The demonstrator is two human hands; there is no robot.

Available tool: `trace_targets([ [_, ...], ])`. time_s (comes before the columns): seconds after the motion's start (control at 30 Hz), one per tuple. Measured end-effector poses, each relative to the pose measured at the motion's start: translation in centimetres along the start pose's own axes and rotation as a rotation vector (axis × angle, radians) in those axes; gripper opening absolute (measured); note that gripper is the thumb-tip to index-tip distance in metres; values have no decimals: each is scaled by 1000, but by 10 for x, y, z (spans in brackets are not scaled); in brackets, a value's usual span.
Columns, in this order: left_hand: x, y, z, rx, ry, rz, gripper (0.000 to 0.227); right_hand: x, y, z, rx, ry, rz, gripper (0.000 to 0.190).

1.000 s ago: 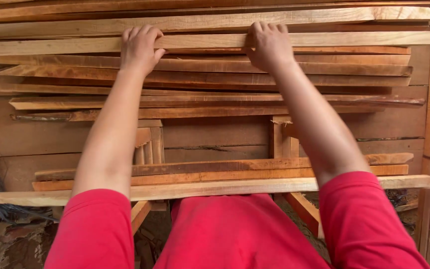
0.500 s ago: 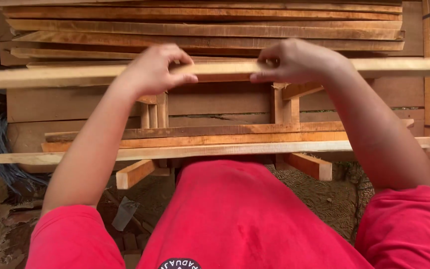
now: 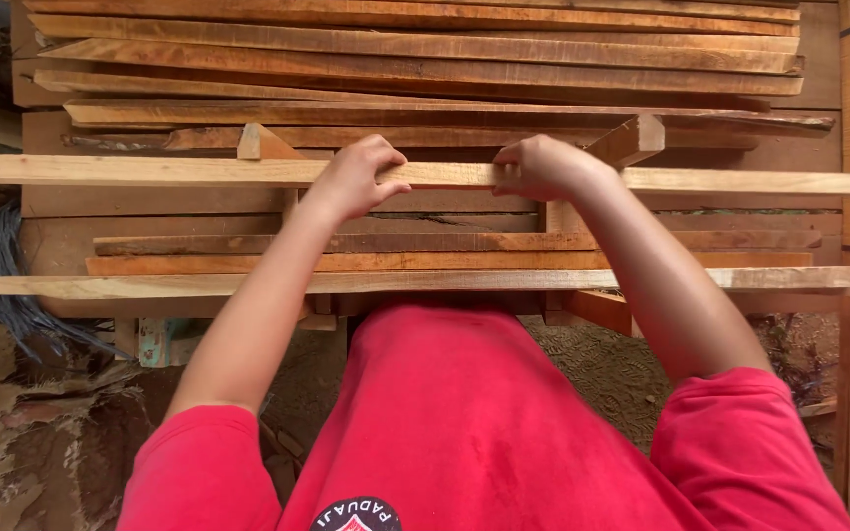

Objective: Tying bundles of wooden planks with plastic ties and arranging lumber on a wooden stand.

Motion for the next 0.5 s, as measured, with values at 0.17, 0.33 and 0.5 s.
trace_targets([
  [0.17,-5,-55,-67,-60,-106,209,39,-43,31,-55,-62,-80,-120,51],
  [0.33,-6,-83,-103,-103,-201,333,42,-59,37,-79,32,-100,-269,55],
  [0.5,-8,-114,-136,-143,-233,395,43,-110,105,-156,106,45,-205,61],
])
Point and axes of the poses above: each hand's wrist, its own x-axis away from the middle knuckle, its own z-axis out of the back of the hand, y = z × x, the point moved 7 cm from there along -x, towards the middle knuckle, and after that the axes turned 2 degrees about -z, right-handed, at the moved point
